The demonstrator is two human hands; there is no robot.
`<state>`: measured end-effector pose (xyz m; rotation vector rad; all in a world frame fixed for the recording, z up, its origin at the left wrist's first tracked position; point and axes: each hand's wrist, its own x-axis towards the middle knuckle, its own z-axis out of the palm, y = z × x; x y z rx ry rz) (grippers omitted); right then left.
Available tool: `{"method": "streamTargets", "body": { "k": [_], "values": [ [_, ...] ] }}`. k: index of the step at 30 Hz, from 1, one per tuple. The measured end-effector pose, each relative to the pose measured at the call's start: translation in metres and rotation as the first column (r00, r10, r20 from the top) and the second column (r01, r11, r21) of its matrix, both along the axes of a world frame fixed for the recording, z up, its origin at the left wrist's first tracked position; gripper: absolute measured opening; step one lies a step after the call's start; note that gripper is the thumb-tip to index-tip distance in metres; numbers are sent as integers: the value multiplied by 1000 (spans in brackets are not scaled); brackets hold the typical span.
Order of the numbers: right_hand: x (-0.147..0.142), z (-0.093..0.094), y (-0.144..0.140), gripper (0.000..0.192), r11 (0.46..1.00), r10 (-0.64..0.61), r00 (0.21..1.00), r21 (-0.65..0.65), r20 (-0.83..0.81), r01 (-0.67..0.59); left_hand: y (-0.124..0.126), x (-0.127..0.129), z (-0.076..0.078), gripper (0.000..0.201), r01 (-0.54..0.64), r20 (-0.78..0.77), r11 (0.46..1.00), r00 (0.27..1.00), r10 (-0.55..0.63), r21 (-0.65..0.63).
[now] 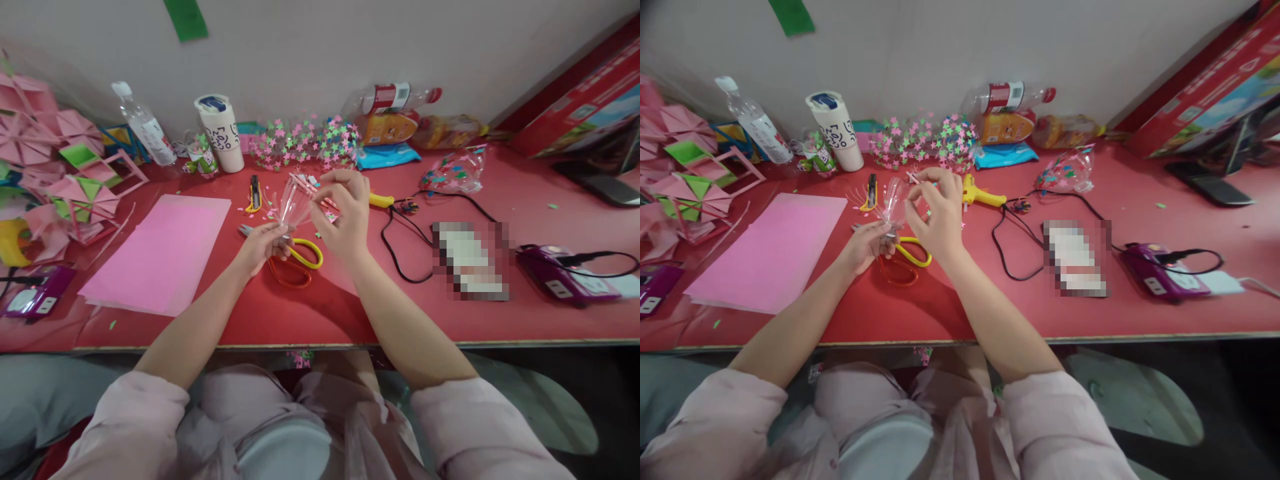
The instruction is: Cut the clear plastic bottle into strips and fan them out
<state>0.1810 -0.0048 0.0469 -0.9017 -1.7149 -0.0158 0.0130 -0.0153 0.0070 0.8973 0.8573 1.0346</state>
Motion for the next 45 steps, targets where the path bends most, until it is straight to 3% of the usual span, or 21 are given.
{"method": "streamTargets", "body": {
  "k": [3,7,14,20,27,34,45],
  "values": [
    [-5,-4,-4,9,999,53,998,-5,31,-52,0,-1,1,30,-12,46,1000,999,12,7],
    [-13,-13,-9,8,953,204,979,-225,-10,-201,0,-2,1,26,-39,80,999,996,38,8],
    [-20,-16,-7,8,905,262,961,-323,-87,-276,0,1,1,20,-59,82,998,995,59,-3],
    [-23,-18,-8,14,947,217,974,-255,69,-193,-2,4,2,22,-86,75,996,994,85,9],
    [-26,-22,-9,12,957,149,988,-256,30,-136,-5,7,3,20,-81,94,997,992,82,-11],
    [-29,-25,-13,16,981,162,969,-139,188,-137,-2,5,0,21,-65,124,998,990,66,-15],
    [-26,-26,-9,10,982,155,978,-130,138,-137,0,4,-1,28,-25,114,999,993,21,37]
  ]
}}
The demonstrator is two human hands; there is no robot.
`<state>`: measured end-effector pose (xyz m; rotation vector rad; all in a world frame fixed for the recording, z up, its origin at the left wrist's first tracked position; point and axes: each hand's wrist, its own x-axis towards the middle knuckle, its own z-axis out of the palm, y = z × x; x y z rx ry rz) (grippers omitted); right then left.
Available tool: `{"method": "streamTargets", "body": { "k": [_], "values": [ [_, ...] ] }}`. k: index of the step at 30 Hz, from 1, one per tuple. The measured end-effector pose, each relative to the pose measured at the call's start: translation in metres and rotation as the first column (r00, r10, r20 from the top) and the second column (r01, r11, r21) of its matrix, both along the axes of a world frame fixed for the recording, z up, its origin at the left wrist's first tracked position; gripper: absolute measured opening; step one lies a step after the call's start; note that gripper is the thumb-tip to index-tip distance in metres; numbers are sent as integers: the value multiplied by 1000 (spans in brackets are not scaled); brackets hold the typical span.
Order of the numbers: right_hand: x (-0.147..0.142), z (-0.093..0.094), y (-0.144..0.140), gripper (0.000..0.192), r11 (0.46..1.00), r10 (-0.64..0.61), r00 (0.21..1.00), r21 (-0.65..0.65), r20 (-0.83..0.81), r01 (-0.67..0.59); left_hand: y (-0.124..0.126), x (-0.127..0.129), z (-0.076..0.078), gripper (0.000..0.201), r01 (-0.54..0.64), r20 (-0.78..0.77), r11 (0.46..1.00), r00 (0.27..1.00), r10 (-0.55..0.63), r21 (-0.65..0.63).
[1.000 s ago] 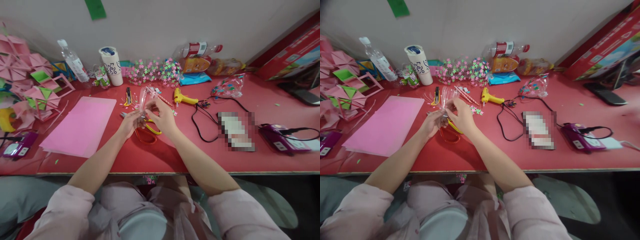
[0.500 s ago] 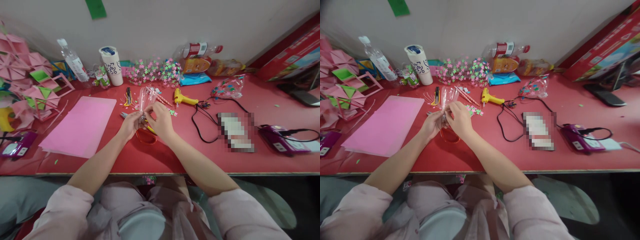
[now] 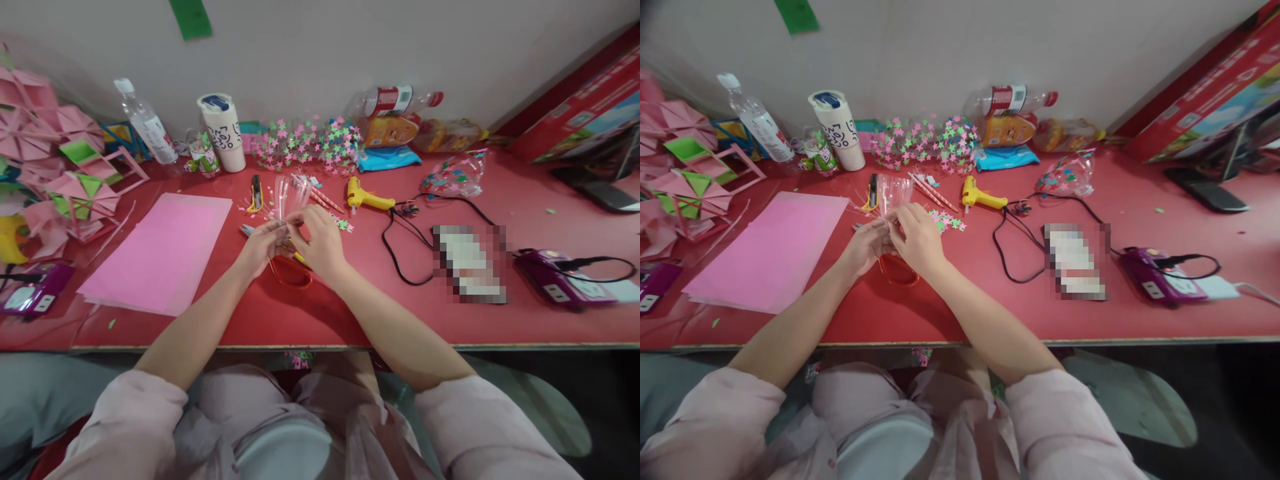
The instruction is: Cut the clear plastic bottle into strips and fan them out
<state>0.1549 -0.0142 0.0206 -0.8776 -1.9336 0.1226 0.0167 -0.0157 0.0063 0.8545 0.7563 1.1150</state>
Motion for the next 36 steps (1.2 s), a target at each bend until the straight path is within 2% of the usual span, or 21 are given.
{"method": "streamTargets", "body": {
  "k": [4,9,13,16,21,27,32,34,36],
  "values": [
    [3,8,-4,13,1000,15,1000,23,-26,-15,1,-2,1,26,-12,6,1000,1000,12,-21],
    [17,18,2,18,990,-131,975,25,-180,137,-2,-4,2,31,46,-9,998,999,-47,-43],
    [27,18,13,25,976,-210,969,30,-131,216,-4,-3,4,33,85,-56,995,994,-88,-53],
    [29,18,17,21,977,-203,975,49,-89,208,-4,-2,5,36,103,-67,994,992,-106,-43],
    [29,19,17,6,977,-198,974,59,-111,206,-4,-2,3,38,123,-89,991,988,-127,-44],
    [30,18,16,8,978,-190,978,73,-81,196,-4,-1,3,35,122,-83,991,989,-126,-57],
    [28,20,12,3,970,-196,974,122,-113,210,-3,-1,4,28,100,-83,992,991,-106,-78],
    [25,20,9,5,980,-144,980,119,-135,160,-2,-2,3,26,78,-65,994,994,-83,-76],
    [21,17,5,5,996,-59,985,57,-160,69,-1,-4,1,26,58,-44,996,997,-61,-69]
  ]
}}
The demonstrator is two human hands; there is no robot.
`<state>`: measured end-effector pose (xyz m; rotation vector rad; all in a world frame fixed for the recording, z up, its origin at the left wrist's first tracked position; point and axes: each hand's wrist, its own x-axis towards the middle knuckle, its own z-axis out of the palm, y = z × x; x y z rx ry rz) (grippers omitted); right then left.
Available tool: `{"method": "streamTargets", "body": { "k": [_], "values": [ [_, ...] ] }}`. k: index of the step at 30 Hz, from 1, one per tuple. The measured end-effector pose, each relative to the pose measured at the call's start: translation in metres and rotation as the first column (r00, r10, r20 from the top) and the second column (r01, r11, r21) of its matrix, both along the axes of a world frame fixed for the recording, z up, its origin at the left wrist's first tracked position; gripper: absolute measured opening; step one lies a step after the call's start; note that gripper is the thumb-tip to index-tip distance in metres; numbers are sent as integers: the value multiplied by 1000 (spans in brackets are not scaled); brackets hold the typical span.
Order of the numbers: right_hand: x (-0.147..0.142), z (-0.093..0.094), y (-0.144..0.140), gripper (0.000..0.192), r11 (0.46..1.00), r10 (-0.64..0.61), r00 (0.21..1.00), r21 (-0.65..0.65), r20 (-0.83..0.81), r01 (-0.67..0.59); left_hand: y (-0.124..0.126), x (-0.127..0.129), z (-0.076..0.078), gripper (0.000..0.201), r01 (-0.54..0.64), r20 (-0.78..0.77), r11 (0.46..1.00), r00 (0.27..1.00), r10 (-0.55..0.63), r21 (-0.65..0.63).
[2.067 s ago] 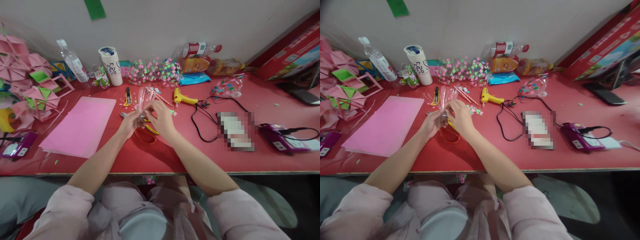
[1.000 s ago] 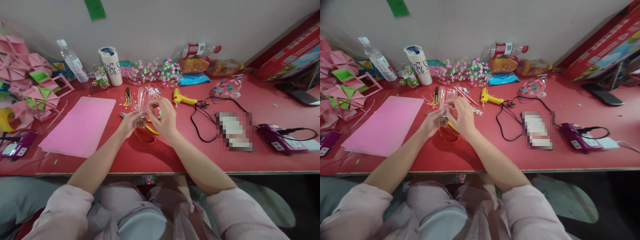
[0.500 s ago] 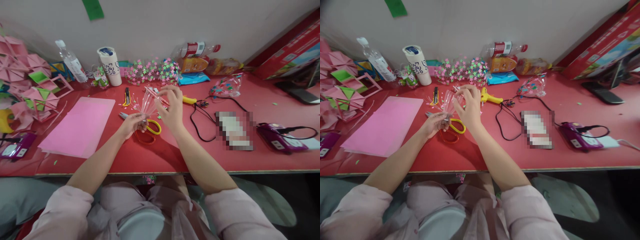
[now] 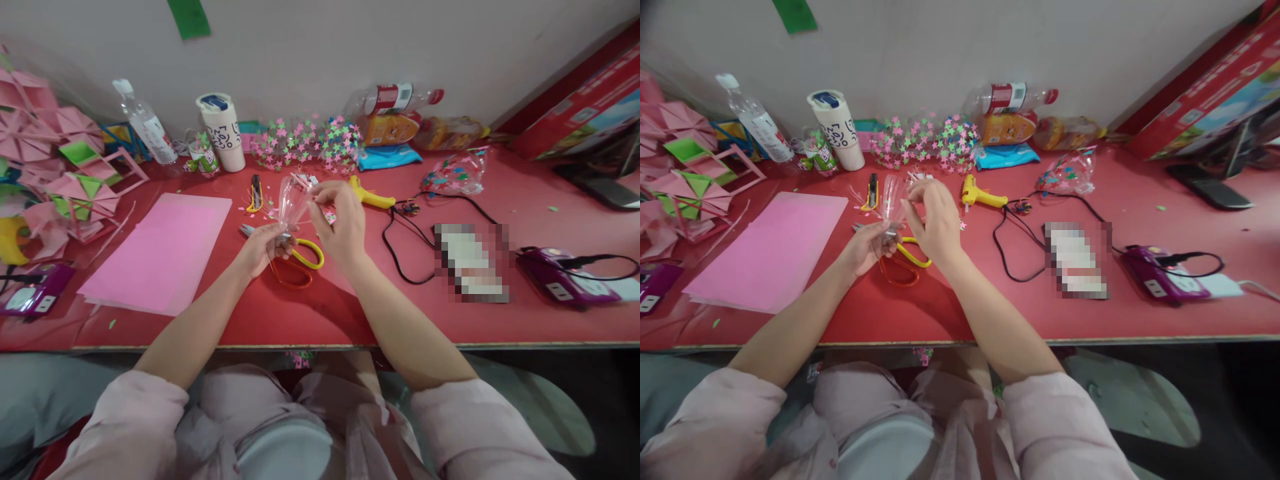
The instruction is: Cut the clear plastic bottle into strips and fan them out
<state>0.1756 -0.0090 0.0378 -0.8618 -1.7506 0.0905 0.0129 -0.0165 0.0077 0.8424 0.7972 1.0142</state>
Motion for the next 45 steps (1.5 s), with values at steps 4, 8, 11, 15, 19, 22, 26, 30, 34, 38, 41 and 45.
{"method": "streamTargets", "body": {
  "k": [4,8,11,15,19,22,26,30,34,38,41,45],
  "values": [
    [-9,-7,-5,4,968,133,987,-200,-92,-149,2,-2,-4,23,-25,17,1000,1000,25,-14],
    [-13,-7,-4,10,933,206,975,-284,-86,-222,1,0,-4,20,-26,34,1000,999,26,-8],
    [-14,-6,-2,10,948,213,977,-250,27,-200,1,1,-3,19,-37,51,999,998,37,-9],
    [-16,-8,-2,16,978,164,975,-157,147,-141,1,2,-2,17,-64,84,998,994,64,-11],
    [-19,-11,-4,13,976,134,982,-190,130,-108,0,2,-3,17,-58,83,998,995,58,-4],
    [-20,-12,-4,11,966,113,992,-241,53,-97,-1,4,-2,17,-61,76,998,995,60,0],
    [-22,-13,-6,12,976,116,989,-196,91,-96,-2,4,-1,19,-72,54,997,996,73,-14],
    [-22,-12,-9,16,987,112,976,-138,187,-87,-2,4,0,22,-79,58,996,995,81,-40],
    [-20,-10,-9,14,986,95,988,-152,119,-76,-3,4,2,23,-47,28,999,998,48,-15],
    [-19,-11,-7,10,986,65,998,-157,28,-59,-3,4,4,25,-23,28,1000,999,22,16],
    [-20,-13,-8,10,993,68,995,-100,70,-61,-2,4,2,29,-33,53,999,998,31,28],
    [-22,-11,-10,11,995,80,989,-63,128,-73,0,3,-1,28,-58,43,998,997,57,39]
  ]
}}
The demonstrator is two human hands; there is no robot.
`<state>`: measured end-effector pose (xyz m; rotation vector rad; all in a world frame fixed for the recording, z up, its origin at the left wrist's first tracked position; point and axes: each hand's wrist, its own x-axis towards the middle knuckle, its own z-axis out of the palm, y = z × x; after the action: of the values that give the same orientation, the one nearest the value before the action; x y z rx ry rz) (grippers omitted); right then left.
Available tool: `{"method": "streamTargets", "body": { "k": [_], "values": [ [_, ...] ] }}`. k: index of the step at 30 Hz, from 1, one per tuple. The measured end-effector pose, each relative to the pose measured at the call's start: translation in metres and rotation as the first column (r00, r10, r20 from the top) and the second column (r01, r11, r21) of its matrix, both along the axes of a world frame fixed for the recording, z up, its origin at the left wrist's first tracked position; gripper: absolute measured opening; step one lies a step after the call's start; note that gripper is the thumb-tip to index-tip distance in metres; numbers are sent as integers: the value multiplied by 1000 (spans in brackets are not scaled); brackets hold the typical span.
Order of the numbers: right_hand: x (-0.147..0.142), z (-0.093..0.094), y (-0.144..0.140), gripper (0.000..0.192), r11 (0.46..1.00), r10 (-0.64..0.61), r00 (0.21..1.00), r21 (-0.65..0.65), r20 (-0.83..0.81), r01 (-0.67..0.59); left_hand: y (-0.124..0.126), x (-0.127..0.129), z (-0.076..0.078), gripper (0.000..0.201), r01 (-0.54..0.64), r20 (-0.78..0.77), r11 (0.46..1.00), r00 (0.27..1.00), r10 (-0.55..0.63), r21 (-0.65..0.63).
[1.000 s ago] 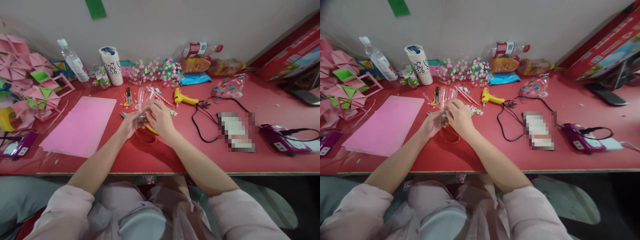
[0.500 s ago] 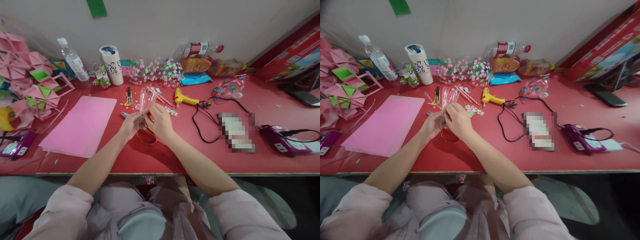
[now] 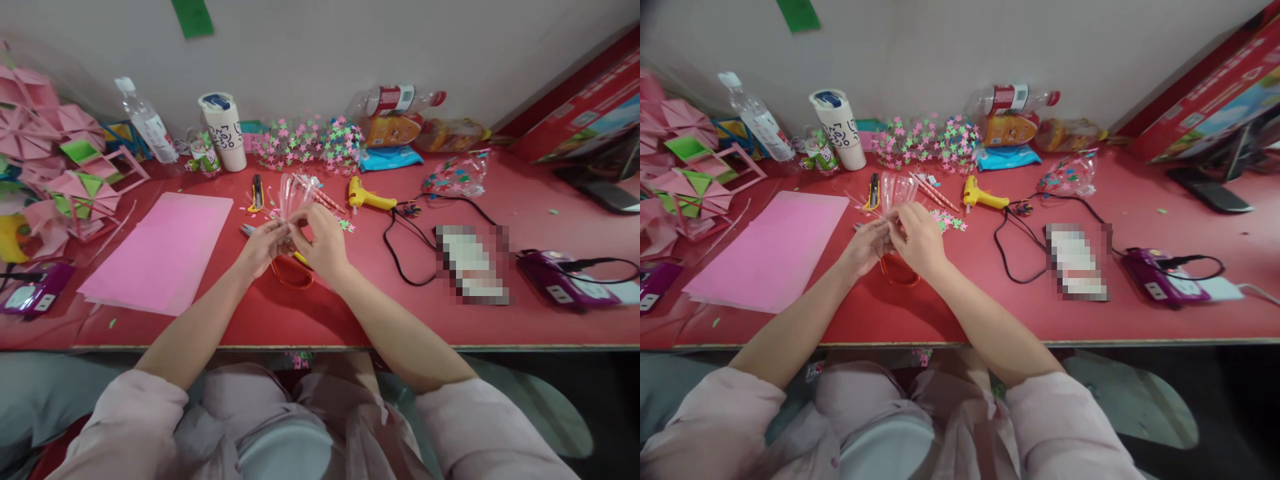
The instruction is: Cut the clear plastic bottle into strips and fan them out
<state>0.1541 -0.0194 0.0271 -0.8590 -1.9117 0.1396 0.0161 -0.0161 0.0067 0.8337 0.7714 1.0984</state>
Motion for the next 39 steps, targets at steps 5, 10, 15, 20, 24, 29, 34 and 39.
{"method": "streamTargets", "body": {
  "k": [5,10,15,20,24,29,34,39],
  "values": [
    [9,10,1,13,997,-57,993,40,-107,62,0,0,1,30,3,-10,1000,1000,-3,-12],
    [21,13,12,18,968,-238,963,56,-128,247,0,0,1,30,4,-63,1000,998,-6,-26],
    [24,10,17,19,960,-268,961,67,-72,273,-1,0,-2,32,18,-79,1000,997,-19,-23],
    [25,11,17,15,971,-235,969,34,-80,238,-1,0,-2,32,15,-93,1000,996,-17,-21],
    [27,13,16,13,974,-223,971,29,-80,226,-1,0,0,30,-2,-105,999,994,-2,-33],
    [21,10,11,5,993,-119,988,-4,-101,120,0,-1,0,27,-30,-81,999,996,26,-42],
    [12,6,6,5,985,4,984,-169,-177,-34,0,-1,-3,22,-35,-47,998,998,33,-48],
    [8,6,8,12,974,69,986,-203,-153,-100,1,-1,-5,22,-26,-6,999,1000,26,-18]
  ]
}}
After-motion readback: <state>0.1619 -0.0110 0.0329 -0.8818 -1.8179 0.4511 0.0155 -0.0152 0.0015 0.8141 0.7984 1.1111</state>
